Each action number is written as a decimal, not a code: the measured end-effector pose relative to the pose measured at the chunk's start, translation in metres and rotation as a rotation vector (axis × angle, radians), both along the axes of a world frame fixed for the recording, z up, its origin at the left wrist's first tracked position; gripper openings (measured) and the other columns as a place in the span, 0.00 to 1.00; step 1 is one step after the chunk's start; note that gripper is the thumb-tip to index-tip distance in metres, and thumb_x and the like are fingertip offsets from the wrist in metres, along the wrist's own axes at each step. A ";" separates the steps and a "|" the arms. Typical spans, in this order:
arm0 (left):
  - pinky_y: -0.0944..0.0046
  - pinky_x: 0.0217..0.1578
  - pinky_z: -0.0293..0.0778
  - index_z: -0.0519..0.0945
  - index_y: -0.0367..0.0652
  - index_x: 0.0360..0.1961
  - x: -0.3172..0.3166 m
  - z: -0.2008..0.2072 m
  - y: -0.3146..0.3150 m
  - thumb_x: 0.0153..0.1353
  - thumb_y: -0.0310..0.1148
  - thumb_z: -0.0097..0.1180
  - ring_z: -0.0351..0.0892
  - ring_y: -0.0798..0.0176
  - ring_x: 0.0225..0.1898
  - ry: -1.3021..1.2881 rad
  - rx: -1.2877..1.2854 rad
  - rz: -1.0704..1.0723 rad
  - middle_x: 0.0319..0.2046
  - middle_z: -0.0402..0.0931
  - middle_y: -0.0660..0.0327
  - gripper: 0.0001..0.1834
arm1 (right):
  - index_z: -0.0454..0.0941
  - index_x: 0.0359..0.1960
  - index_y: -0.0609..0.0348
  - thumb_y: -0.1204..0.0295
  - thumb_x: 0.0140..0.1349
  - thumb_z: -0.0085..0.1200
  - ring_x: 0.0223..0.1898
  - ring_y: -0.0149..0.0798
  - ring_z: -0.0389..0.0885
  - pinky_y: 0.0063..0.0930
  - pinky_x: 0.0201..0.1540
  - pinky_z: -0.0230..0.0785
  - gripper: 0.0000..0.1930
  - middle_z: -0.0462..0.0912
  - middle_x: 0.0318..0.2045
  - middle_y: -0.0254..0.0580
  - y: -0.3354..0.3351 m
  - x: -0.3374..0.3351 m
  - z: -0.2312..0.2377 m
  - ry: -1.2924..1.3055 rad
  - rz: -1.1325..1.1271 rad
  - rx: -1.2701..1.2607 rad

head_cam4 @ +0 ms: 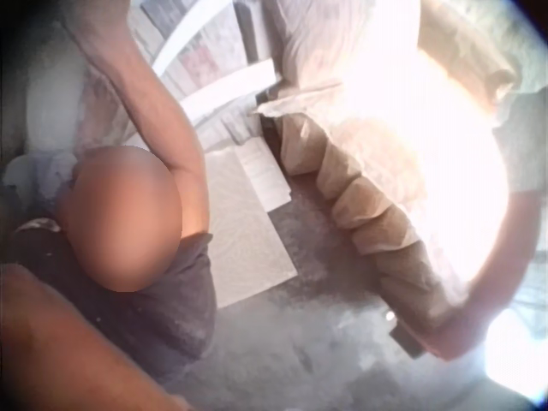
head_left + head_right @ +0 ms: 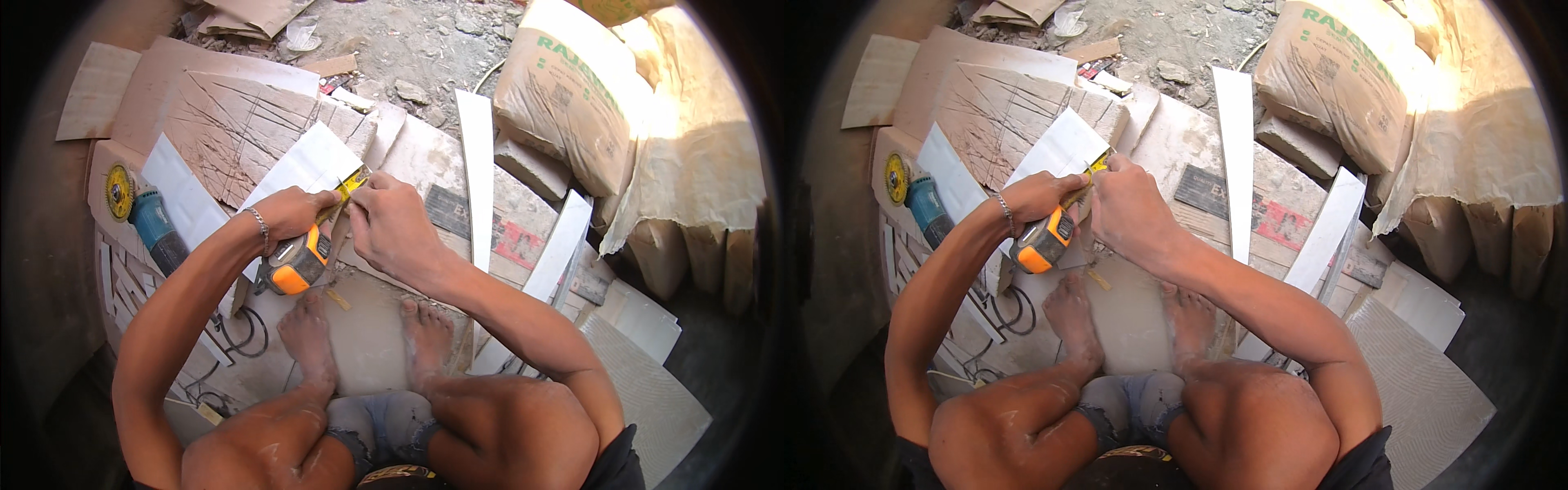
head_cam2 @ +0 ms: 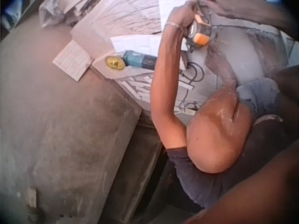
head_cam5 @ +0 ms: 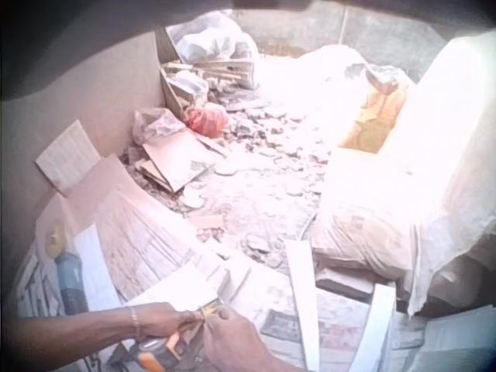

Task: The person measures and marks white rectangular tiles using a tape measure and a metal tool, then snaps them along the scored lines to create smaller pieces. The person handles the tiles one at a time, inspecting the edges after each break.

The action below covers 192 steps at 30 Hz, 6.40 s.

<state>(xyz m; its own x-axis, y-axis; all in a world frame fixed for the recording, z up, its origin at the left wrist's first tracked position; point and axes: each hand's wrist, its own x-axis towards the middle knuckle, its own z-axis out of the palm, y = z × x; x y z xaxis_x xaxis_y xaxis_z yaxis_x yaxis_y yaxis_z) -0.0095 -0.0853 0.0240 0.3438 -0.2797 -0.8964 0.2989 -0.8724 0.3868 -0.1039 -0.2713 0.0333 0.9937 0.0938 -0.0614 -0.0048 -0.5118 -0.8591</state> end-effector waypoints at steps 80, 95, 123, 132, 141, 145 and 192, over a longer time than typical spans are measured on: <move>0.75 0.22 0.62 0.68 0.41 0.68 -0.172 0.054 0.088 0.51 0.29 0.74 0.67 0.76 0.28 0.396 -0.753 0.816 0.37 0.70 0.67 0.42 | 0.82 0.42 0.66 0.73 0.63 0.69 0.28 0.27 0.81 0.25 0.36 0.76 0.11 0.86 0.28 0.38 0.000 -0.056 0.046 0.455 -0.207 0.465; 0.74 0.44 0.71 0.70 0.38 0.67 -0.163 0.055 0.076 0.49 0.28 0.78 0.75 0.75 0.44 0.287 -0.781 0.797 0.47 0.77 0.66 0.43 | 0.83 0.37 0.64 0.76 0.66 0.68 0.25 0.24 0.79 0.21 0.28 0.72 0.06 0.86 0.28 0.35 -0.013 -0.048 0.053 0.458 -0.253 0.473; 0.61 0.65 0.70 0.62 0.41 0.71 -0.160 0.056 0.078 0.47 0.34 0.80 0.78 0.62 0.59 0.239 -0.889 0.795 0.58 0.76 0.48 0.52 | 0.86 0.41 0.67 0.71 0.68 0.66 0.25 0.25 0.78 0.23 0.29 0.70 0.09 0.84 0.27 0.35 -0.006 -0.039 0.083 0.623 -0.158 0.556; 0.66 0.61 0.68 0.63 0.37 0.71 -0.162 0.059 0.083 0.51 0.32 0.76 0.74 0.67 0.56 0.146 -0.791 0.793 0.54 0.75 0.60 0.48 | 0.86 0.57 0.59 0.71 0.71 0.63 0.28 0.25 0.76 0.25 0.34 0.71 0.15 0.85 0.33 0.34 0.008 -0.055 0.070 0.891 0.071 0.508; 0.58 0.60 0.71 0.73 0.36 0.60 -0.265 0.043 0.193 0.51 0.32 0.75 0.76 0.59 0.57 -0.430 -0.046 0.505 0.54 0.76 0.51 0.36 | 0.74 0.63 0.67 0.56 0.67 0.67 0.44 0.49 0.86 0.44 0.49 0.78 0.32 0.87 0.47 0.57 -0.166 -0.105 -0.062 0.011 -0.186 -0.952; 0.56 0.60 0.72 0.73 0.36 0.59 -0.333 0.029 0.217 0.51 0.32 0.74 0.76 0.56 0.56 -0.521 0.310 0.603 0.53 0.76 0.50 0.35 | 0.72 0.61 0.67 0.56 0.66 0.68 0.45 0.56 0.88 0.49 0.49 0.78 0.31 0.86 0.47 0.61 -0.151 -0.124 -0.083 0.189 -0.249 -0.827; 0.55 0.74 0.66 0.71 0.36 0.74 0.089 0.032 0.056 0.35 0.37 0.85 0.66 0.45 0.73 -0.886 -0.117 -0.488 0.69 0.67 0.48 0.61 | 0.70 0.54 0.67 0.69 0.63 0.69 0.35 0.55 0.89 0.42 0.39 0.81 0.24 0.86 0.36 0.61 0.067 -0.070 0.006 -0.005 -0.517 0.042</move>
<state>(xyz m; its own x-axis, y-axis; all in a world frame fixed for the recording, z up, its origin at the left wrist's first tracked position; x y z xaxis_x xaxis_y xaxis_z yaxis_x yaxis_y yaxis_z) 0.0794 -0.0296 0.0556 0.6955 -0.6370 -0.3325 -0.5153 -0.7647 0.3870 -0.1740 -0.2042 0.0393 0.9110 -0.4075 -0.0635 -0.2439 -0.4082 -0.8797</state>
